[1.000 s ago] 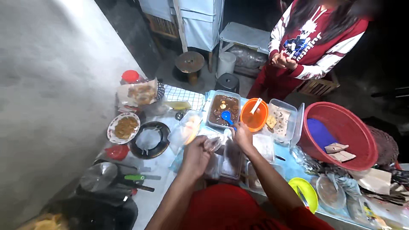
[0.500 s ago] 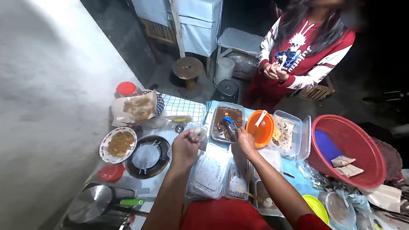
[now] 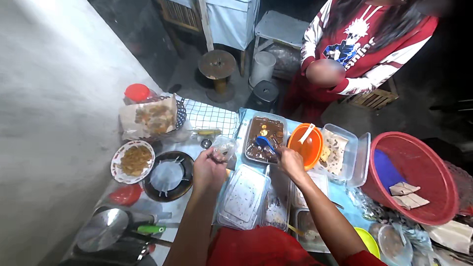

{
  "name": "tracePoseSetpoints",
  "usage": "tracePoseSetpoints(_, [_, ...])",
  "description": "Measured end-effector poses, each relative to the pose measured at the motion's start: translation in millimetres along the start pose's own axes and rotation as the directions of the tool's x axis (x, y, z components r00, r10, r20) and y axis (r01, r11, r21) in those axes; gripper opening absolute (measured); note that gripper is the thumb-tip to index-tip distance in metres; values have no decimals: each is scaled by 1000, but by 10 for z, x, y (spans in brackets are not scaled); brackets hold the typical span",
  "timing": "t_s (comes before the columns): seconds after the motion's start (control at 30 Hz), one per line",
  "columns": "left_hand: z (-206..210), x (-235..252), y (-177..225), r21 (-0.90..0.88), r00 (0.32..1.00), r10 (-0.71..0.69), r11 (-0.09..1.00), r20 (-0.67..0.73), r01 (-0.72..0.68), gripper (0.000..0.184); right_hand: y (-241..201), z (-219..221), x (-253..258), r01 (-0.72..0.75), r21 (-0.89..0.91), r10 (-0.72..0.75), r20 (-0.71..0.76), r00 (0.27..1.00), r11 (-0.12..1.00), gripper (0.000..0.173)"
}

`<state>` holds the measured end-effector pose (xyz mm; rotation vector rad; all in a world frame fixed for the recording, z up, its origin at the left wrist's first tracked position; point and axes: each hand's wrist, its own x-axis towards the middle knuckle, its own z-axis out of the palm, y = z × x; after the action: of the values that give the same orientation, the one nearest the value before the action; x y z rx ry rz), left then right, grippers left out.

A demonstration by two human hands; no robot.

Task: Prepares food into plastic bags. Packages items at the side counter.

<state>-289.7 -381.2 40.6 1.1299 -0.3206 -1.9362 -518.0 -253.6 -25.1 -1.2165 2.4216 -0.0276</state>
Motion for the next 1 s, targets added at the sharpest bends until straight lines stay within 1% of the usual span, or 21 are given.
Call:
tracePoseSetpoints(0.03, [-5, -1, 2, -1, 1000, 2, 1000, -11, -2, 29, 10, -18, -33, 20, -8, -20, 11, 1000, 1000, 29])
tracePoseSetpoints(0.1, [0, 1, 7, -8, 999, -2, 1000, -36, 1, 28, -26, -20, -61, 51, -5, -51, 77, 996, 999, 28])
tracePoseSetpoints(0.17, [6, 6, -16, -11, 999, -13, 1000, -44, 13, 27, -68, 140, 5, 79, 24, -81, 112, 990, 997, 28])
tracePoseSetpoints(0.23, [19, 1, -36, -4, 998, -26, 1000, -61, 26, 26, -76, 317, 90, 94, 59, -98, 66, 993, 994, 28])
tracePoseSetpoints(0.33, [21, -43, -21, -4, 996, -15, 1000, -89, 15, 26, -43, 313, 127, 93, 63, -90, -52, 995, 994, 29])
tracePoseSetpoints(0.43, [-30, -69, -7, 14, 998, 3, 1000, -64, -2, 27, 6, 327, 163, 91, 48, -87, -71, 994, 995, 29])
tracePoseSetpoints(0.47, [-36, -74, -8, 19, 998, 5, 1000, -61, -4, 27, 7, 369, 195, 107, 39, -105, -58, 993, 993, 30])
tracePoseSetpoints(0.53, [-29, -93, -21, 11, 998, 0, 1000, -66, 1, 26, -14, 392, 225, 129, 32, -130, 21, 991, 991, 32])
tracePoseSetpoints(0.6, [-30, -112, -33, -15, 997, -3, 1000, -75, 2, 27, -87, 225, 168, 68, 8, -69, 111, 991, 998, 30])
tracePoseSetpoints(0.67, [-46, -139, -23, -24, 998, 5, 1000, -59, -6, 28, -178, 25, 127, -8, -25, 12, 165, 986, 1000, 29])
tracePoseSetpoints(0.73, [-69, -161, -33, -18, 999, 8, 1000, -48, -9, 27, -226, -33, 154, -24, -24, 29, 234, 972, 999, 31])
tracePoseSetpoints(0.9, [-84, -180, -36, -12, 997, 2, 1000, -71, -3, 23, -130, -53, 327, 5, -18, 0, 278, 961, 1000, 33])
tracePoseSetpoints(1.0, [-97, -173, -59, -13, 998, 4, 1000, -57, -5, 24, -25, 88, 413, 29, 44, -40, 271, 962, 999, 34])
